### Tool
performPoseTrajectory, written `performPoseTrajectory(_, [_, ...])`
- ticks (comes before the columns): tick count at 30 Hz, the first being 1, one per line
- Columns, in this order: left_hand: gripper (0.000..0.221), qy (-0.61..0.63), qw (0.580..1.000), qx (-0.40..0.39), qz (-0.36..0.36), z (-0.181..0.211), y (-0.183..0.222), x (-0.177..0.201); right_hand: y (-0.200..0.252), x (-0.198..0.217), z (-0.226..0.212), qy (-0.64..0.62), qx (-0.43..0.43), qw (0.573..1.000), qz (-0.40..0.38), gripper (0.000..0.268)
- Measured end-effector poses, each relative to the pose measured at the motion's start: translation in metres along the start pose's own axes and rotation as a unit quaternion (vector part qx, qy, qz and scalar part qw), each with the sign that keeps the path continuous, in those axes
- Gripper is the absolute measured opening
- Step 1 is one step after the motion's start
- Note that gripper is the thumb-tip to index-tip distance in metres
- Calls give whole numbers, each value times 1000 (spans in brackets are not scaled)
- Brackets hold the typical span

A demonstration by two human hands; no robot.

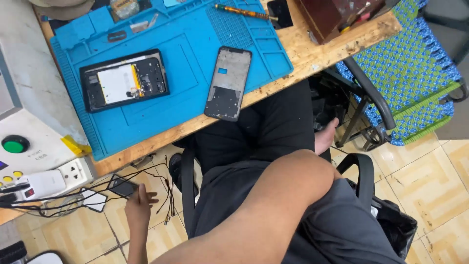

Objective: Cleaning a mobile phone frame with a cotton swab and peeling off adhesive residue using a small tool during a repair process.

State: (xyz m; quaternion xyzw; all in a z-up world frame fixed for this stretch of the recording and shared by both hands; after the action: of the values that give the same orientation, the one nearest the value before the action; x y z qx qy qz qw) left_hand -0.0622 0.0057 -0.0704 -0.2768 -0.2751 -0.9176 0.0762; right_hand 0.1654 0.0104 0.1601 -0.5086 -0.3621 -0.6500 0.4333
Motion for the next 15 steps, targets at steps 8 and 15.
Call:
performPoseTrajectory(8, [50,-352,904,243,-11,-83,-65,-4,37,-17,71,-402,-218,822,340,12])
performPoseTrajectory(15, [35,-218,961,120,-123,61,-12,13,61,-91,136,-238,-572,730,287,7])
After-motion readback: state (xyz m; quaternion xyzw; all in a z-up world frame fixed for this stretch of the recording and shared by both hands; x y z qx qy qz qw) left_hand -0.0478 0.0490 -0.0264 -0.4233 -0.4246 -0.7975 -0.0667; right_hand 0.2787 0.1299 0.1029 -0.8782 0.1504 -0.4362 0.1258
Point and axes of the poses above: each hand's wrist, its own y-axis away from the middle knuckle, its own x-axis out of the back of the hand, z = x × y, the point moved 1 cm from there along -y, towards the middle knuckle, and after that the axes turned 13 degrees about y, right-handed, at the moved point
